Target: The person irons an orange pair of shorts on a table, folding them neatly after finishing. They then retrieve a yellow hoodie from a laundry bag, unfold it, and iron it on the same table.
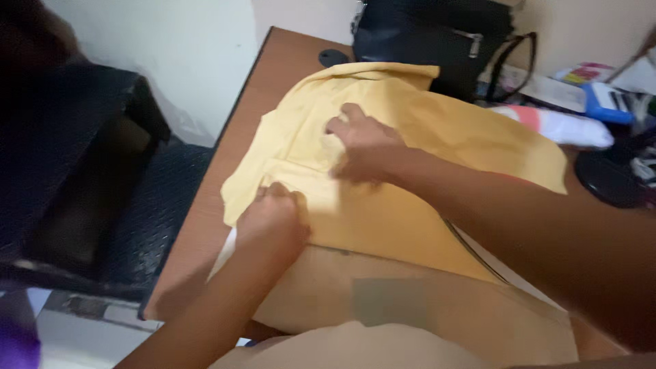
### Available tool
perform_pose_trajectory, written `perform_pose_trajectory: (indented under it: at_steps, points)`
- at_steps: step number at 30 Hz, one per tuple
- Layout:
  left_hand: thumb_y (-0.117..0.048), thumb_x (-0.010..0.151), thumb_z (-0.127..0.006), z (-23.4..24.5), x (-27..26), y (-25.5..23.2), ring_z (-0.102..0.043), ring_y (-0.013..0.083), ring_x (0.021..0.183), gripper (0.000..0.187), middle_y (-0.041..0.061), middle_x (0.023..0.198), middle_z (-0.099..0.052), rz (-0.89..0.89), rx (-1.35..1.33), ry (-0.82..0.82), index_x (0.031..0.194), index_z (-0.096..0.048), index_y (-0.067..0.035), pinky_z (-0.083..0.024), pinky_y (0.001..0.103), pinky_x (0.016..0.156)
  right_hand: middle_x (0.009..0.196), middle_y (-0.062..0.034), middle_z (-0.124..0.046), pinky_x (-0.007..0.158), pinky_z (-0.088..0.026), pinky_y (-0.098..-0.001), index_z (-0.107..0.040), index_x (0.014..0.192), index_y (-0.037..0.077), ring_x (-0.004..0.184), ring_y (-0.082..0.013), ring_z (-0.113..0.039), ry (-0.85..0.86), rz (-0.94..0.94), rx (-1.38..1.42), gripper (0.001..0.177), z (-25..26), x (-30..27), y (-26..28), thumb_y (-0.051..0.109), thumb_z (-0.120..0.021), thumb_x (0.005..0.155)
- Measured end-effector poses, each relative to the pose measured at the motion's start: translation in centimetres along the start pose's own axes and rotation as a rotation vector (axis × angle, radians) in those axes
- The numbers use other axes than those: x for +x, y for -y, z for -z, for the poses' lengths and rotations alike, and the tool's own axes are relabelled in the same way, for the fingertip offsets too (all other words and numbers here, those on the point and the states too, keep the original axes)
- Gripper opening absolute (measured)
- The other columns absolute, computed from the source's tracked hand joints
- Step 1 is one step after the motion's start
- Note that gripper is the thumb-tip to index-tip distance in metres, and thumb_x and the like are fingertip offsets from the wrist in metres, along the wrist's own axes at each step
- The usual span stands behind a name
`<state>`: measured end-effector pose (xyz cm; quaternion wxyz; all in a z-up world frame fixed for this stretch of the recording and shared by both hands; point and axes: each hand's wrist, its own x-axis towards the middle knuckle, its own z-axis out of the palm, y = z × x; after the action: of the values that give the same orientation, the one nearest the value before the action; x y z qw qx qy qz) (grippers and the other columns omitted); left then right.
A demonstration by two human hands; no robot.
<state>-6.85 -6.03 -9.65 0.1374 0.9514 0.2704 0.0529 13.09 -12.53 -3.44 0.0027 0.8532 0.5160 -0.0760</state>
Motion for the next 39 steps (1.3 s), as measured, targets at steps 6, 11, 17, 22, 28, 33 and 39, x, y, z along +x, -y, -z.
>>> perform_pose_trajectory:
  at_steps: [6,11,17,22,28,33,39]
  points:
    - [-0.025,0.070,-0.083,-0.3,-0.1,0.7,-0.055,0.0331,0.116,0.037,0.015,0.111,-0.058,-0.042,-0.109,-0.112,0.097,-0.068,-0.003,-0.054,0.042,0.090,0.069,-0.0146,-0.072,0.060,-0.057,-0.0380,-0.075,0.083,-0.004,0.062,-0.0261,-0.072,-0.066,-0.501,0.380,0.033,-2.3,4.3,-9.5,0.028,-0.079,0.078]
    - [-0.028,0.073,-0.082,0.3,0.2,0.0,-0.052,0.0337,0.117,0.040,0.014,0.113,-0.057,0.028,-0.172,-0.113,0.096,-0.065,-0.001,-0.054,0.045,0.084,0.068,-0.0093,-0.069,0.053,-0.050,-0.0303,-0.071,0.080,0.005,0.058,-0.0171,-0.066,-0.351,-0.374,0.473,0.015,-4.3,5.8,-13.0,0.018,-0.072,0.087]
    - [-0.040,0.068,-0.082,1.4,1.7,-0.5,-0.052,0.0321,0.110,0.055,0.011,0.119,-0.055,0.044,0.038,-0.157,0.110,-0.065,-0.011,-0.052,0.054,0.075,0.064,-0.0059,-0.055,0.043,-0.034,-0.0319,-0.057,0.078,0.005,0.050,-0.0151,-0.042,0.084,-0.352,0.839,0.040,-1.6,12.0,-8.7,0.034,-0.074,0.100]
    - [-0.045,0.061,-0.087,2.4,2.5,-0.6,-0.053,0.0288,0.107,0.078,0.008,0.117,-0.054,0.134,0.016,-0.051,0.123,-0.059,-0.008,-0.053,0.047,0.069,0.078,-0.0055,-0.068,0.059,-0.057,-0.0282,-0.068,0.097,0.005,0.062,-0.0119,-0.066,0.082,-0.437,1.084,0.022,-0.1,15.1,-8.1,0.026,-0.066,0.100]
    - [-0.031,0.077,-0.076,1.6,3.3,-0.9,-0.054,0.0319,0.112,0.045,0.012,0.117,-0.055,0.033,0.104,-0.050,0.115,-0.062,-0.010,-0.048,0.047,0.090,0.091,-0.0112,-0.074,0.068,-0.059,-0.0321,-0.053,0.130,0.001,0.079,-0.0190,-0.074,-0.246,-0.127,1.045,0.037,-1.5,11.3,-6.8,0.018,-0.062,0.098]
    - [-0.025,0.089,-0.062,-2.3,4.2,-0.3,-0.036,0.0429,0.147,0.055,0.021,0.146,-0.050,-0.336,-0.107,-0.335,0.138,-0.054,0.001,-0.025,0.054,0.123,0.141,-0.0192,-0.060,0.118,-0.042,-0.0507,-0.050,0.149,0.004,0.134,-0.0364,-0.056,-0.509,0.283,0.369,0.052,-6.5,2.6,-4.5,0.022,-0.052,0.100]
    - [-0.056,0.090,-0.054,-3.2,4.9,2.0,-0.021,0.0412,0.151,0.084,0.021,0.158,-0.038,-0.176,0.027,-0.343,0.148,-0.041,0.003,-0.005,0.069,0.117,0.146,-0.0291,-0.043,0.104,-0.023,-0.0731,-0.042,0.143,-0.008,0.135,-0.0544,-0.034,-0.421,0.296,-0.217,0.095,-6.5,0.7,-6.4,0.070,-0.060,0.091]
